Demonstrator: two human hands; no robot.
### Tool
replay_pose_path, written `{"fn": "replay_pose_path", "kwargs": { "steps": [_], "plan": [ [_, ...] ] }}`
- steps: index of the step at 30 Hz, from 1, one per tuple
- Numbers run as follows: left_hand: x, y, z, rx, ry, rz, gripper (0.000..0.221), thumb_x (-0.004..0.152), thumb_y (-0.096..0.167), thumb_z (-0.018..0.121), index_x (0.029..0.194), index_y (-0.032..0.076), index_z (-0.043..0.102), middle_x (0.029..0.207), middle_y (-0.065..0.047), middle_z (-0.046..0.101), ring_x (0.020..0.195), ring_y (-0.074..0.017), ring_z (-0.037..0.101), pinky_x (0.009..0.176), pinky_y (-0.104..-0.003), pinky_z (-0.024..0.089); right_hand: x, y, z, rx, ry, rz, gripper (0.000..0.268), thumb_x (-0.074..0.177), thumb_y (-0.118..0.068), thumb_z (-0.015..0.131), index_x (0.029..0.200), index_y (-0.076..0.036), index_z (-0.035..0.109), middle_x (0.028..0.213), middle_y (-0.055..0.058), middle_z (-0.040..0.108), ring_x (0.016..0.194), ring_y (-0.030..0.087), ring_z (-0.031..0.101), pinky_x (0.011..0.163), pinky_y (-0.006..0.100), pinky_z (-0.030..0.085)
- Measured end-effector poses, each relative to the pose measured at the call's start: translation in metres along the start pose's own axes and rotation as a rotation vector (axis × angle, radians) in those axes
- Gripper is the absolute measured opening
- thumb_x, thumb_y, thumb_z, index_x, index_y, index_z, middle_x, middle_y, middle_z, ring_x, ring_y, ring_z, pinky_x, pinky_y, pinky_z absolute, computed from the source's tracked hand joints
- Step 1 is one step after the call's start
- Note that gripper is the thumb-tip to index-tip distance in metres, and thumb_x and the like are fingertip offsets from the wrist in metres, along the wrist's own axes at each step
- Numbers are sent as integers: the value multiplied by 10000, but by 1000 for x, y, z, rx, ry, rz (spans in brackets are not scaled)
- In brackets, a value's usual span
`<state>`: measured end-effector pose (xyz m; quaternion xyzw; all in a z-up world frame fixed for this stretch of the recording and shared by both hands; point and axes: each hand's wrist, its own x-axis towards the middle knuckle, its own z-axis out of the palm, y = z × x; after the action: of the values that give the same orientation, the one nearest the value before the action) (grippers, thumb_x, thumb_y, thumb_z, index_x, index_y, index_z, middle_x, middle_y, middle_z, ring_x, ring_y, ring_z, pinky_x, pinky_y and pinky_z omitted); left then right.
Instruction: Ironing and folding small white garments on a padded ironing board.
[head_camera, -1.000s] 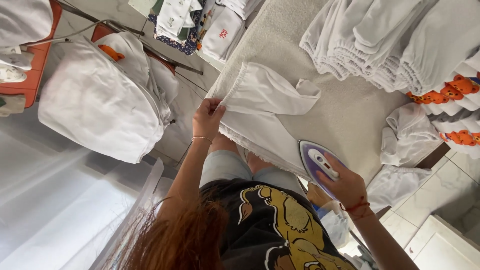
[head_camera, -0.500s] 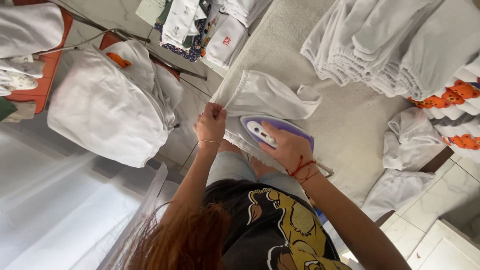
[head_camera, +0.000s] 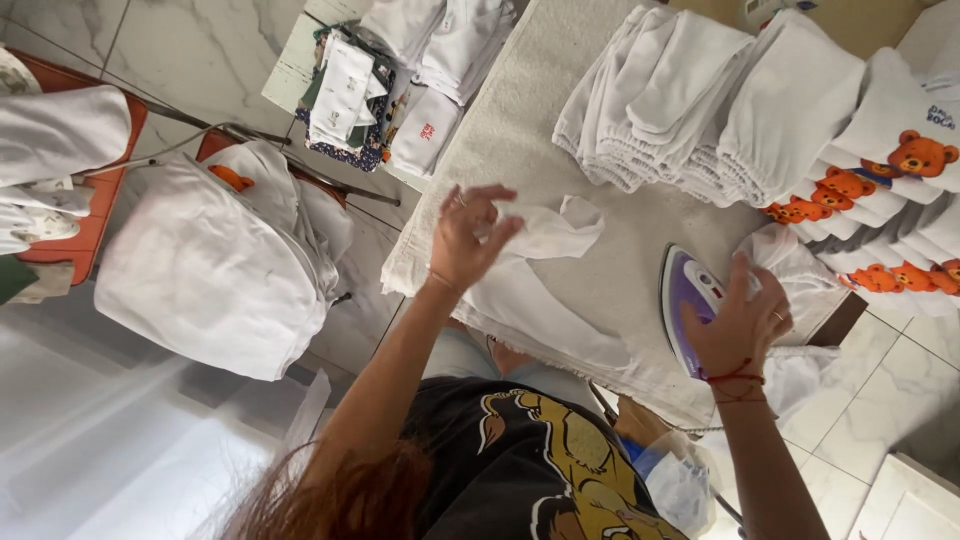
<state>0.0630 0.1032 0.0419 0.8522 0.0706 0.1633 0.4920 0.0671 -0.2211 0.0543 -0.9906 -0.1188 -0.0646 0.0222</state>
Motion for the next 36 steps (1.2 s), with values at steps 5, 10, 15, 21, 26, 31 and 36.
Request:
{"fn": "replay_pose_path", "kwargs": {
  "steps": [5, 10, 15, 21, 26, 31, 36],
  "plan": [
    [-32, 89, -32, -329, -159, 151, 355, 772, 309, 631, 564, 132, 405, 784, -86, 624, 843, -266, 612, 923, -538, 306, 42, -93, -10, 601, -75, -383, 689, 699, -271, 650, 1320, -129, 385, 1348, 89, 348, 1276, 313, 215, 993, 411, 136],
    [-77, 80, -74, -653, -38, 114, 285, 774, 195, 595, 638, 81, 372, 727, -167, 580, 639, -274, 548, 636, -391, 425, 40, -83, -28, 840, -357, -535, 345, 566, -202, 740, 897, -247, 655, 684, -65, 585, 828, 142, 551, 971, 593, 89],
    [-31, 89, -103, -400, -18, 75, 236, 771, 203, 614, 702, 24, 477, 756, -143, 547, 666, -246, 528, 614, -306, 420, -1, -28, -20, 1058, -627, -245, 126, 659, -198, 736, 715, -120, 655, 693, -10, 616, 801, 164, 580, 979, 495, 158],
    [9, -20, -17, -3, -70, -22, 268, 759, 228, 674, 884, 42, 525, 761, -154, 529, 702, -341, 543, 639, -386, 442, -24, -19, 23, 1185, -755, 412, 275, 760, -157, 664, 1004, -52, 597, 801, 79, 617, 601, 128, 520, 572, 286, 465],
    [8, -46, 56, 681, -230, -393, 460, 639, 253, 718, 1015, 186, 462, 1022, -85, 540, 973, -314, 524, 883, -478, 374, -37, -33, 41, 1236, -564, 720, 347, 796, -122, 636, 1110, -26, 522, 914, 144, 577, 774, 165, 557, 718, 305, 493],
    [-55, 36, 102, 235, -598, -74, 279, 735, 428, 559, 761, 157, 496, 709, -58, 560, 647, -306, 593, 585, -424, 464, -35, -44, 32, 1309, -465, 887, 283, 787, -91, 639, 1042, -16, 543, 840, 111, 596, 733, 146, 563, 706, 274, 495],
    [-85, -5, 148, 248, -763, -201, 233, 770, 438, 547, 826, 215, 515, 805, 6, 584, 810, -227, 603, 721, -394, 451, -37, -43, 45, 1285, -490, 821, 234, 820, -98, 597, 1039, -16, 583, 857, 108, 602, 759, 131, 538, 739, 283, 482]
  ]
}}
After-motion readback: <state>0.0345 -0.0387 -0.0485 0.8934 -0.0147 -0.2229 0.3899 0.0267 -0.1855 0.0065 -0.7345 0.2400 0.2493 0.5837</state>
